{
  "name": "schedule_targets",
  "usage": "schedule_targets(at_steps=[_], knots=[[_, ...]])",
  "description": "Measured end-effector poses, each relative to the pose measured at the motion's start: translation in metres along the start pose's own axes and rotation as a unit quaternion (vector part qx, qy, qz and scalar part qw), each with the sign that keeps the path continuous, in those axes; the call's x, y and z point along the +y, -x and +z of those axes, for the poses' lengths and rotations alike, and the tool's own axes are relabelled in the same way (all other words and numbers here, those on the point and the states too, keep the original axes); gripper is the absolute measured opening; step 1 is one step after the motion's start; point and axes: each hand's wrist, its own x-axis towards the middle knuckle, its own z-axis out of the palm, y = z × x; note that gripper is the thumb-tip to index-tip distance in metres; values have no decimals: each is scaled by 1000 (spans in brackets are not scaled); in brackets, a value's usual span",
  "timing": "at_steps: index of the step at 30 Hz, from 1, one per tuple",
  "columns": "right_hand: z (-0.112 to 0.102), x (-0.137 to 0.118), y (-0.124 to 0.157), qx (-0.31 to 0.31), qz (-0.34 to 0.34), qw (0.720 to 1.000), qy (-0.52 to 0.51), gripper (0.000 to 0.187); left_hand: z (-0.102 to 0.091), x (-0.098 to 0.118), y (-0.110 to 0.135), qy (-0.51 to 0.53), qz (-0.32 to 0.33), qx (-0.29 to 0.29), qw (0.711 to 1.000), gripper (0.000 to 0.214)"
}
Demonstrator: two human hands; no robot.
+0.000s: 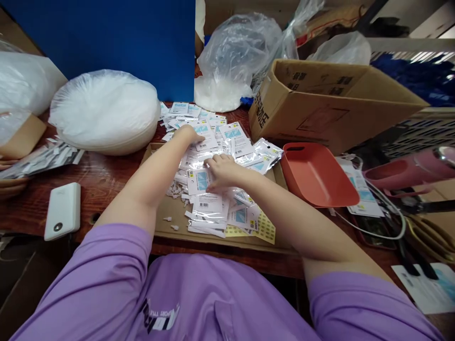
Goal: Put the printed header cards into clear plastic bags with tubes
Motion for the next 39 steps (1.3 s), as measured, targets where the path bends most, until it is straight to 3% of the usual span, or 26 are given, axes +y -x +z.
schedule_targets(at_steps=[4,7,11,13,15,20,23,27,32,36,39], knots=[[-6,3,7,23,91,995,-14,70,-3,1,-5,-41,-6,-11,999,76],[-9,28,19,45,180,977,-103,61,-2,5,-7,-51,0,-14,999,83],[-16,78,21,110,297,893,-318,59,-4,9,-1,-51,12,-19,998,83],[-20,98,15,137,353,861,-339,57,-8,10,9,-37,19,-5,999,82],[-24,109,7,127,390,853,-324,53,-12,7,22,2,45,8,999,77],[-25,108,-5,102,406,867,-271,61,-9,-16,52,114,113,-17,987,40],[-23,103,-2,106,397,889,-202,68,2,-33,64,253,112,-97,956,27],[-16,103,6,119,354,914,-161,59,17,-46,86,406,53,-194,891,24],[-9,98,23,132,304,925,-186,36,38,-44,123,413,30,-264,871,23],[-5,89,35,147,277,893,-322,26,61,-34,147,406,36,-306,860,25],[1,80,40,101,275,807,-512,29,73,-27,155,439,67,-326,835,32]])
